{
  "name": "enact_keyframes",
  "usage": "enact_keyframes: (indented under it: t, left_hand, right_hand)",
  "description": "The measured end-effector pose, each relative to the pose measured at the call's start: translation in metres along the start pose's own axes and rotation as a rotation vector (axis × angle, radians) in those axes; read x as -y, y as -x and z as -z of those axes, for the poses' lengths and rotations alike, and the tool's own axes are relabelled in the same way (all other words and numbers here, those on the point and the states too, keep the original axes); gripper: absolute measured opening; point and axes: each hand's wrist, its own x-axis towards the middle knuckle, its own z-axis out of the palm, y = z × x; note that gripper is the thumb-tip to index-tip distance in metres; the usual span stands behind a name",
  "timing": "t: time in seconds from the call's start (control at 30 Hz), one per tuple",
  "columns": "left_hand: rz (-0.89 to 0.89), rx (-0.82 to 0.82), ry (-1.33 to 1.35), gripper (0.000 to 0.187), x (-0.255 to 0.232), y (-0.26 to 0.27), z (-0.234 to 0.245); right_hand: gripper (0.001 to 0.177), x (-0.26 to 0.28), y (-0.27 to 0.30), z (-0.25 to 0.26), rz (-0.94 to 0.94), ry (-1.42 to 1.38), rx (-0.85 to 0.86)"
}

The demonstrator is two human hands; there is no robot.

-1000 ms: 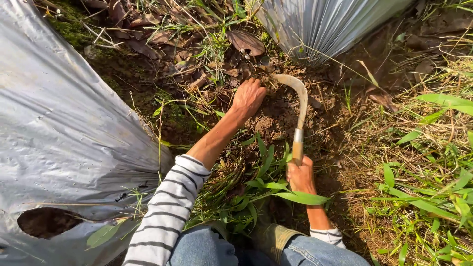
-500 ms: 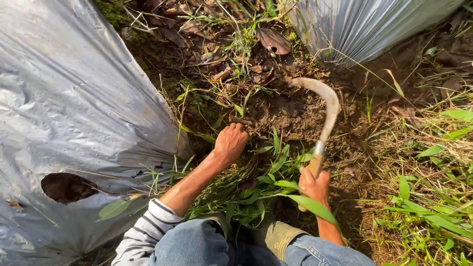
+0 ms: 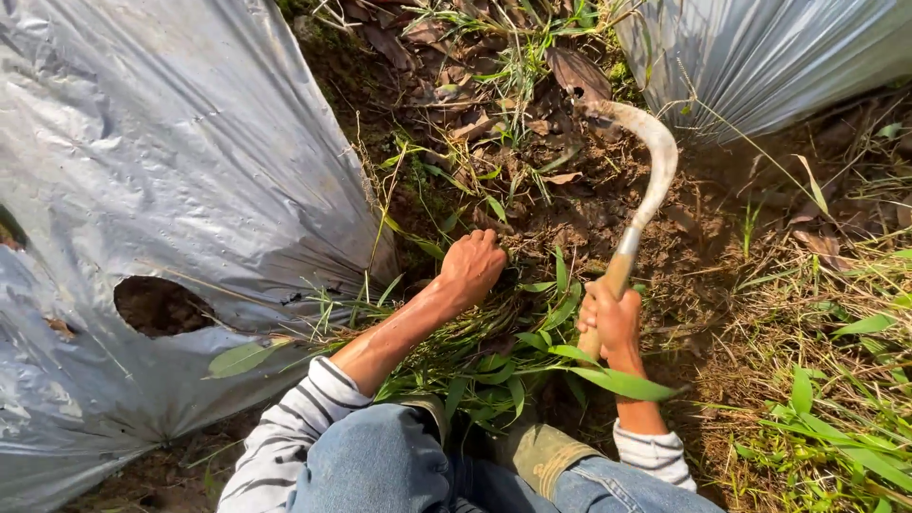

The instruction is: The person uses a sickle to cut weeds at the base near a plastic-covered garden bed. They gather the cut weeds into a bundle with their hands and move them aside, continuing to clear the area around the plastic mulch.

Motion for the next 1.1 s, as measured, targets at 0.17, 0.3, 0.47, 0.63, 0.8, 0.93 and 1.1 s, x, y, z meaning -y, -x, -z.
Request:
enact_keyframes:
  t: [0.17,0.3,0.47,0.63,0.8,0.93,1.1]
  left_hand:
    - [0.025,-0.011,0.012,0.021,0.016,0.015,0.031]
    - [0.082,0.047,0.035,0.02,0.022,0.018,0.022]
    - [0.036,-0.001,0.056,0.02,0.01,0.016,0.035]
    - [0.008,-0.001,0.005,0.021,0.016,0.003,0.026]
    - [-0.154,-0.066,-0.104,0.018,0.004,-0.01,0.061]
    - [-0.295,-0.14,-0.564,0.039,-0.007,-0.06,0.032]
    - [-0.118,0.018,-0.785,0.054,-0.009,-0.066,0.08]
  right_hand:
    - [0.013,0.01,0.028,-0.004,-0.156,0.13,0.153]
    - [0.008,0.017,0.026,0.003,-0.121,0.071,0.049]
    - [0.009,-0.005,0.011,-0.006,-0.112,0.07,0.107]
    - [0.01,-0.132,-0.002,0.044,0.099,0.381,0.172]
    - [0.009,-0.004,0.027,0.003,0.096,0.097,-0.033]
    - [0.015,0.0,0.034,-0.01,0.014,0.002,-0.1]
    - [0.016,-0.04,0.025,0.005,0.068,0.134,-0.021]
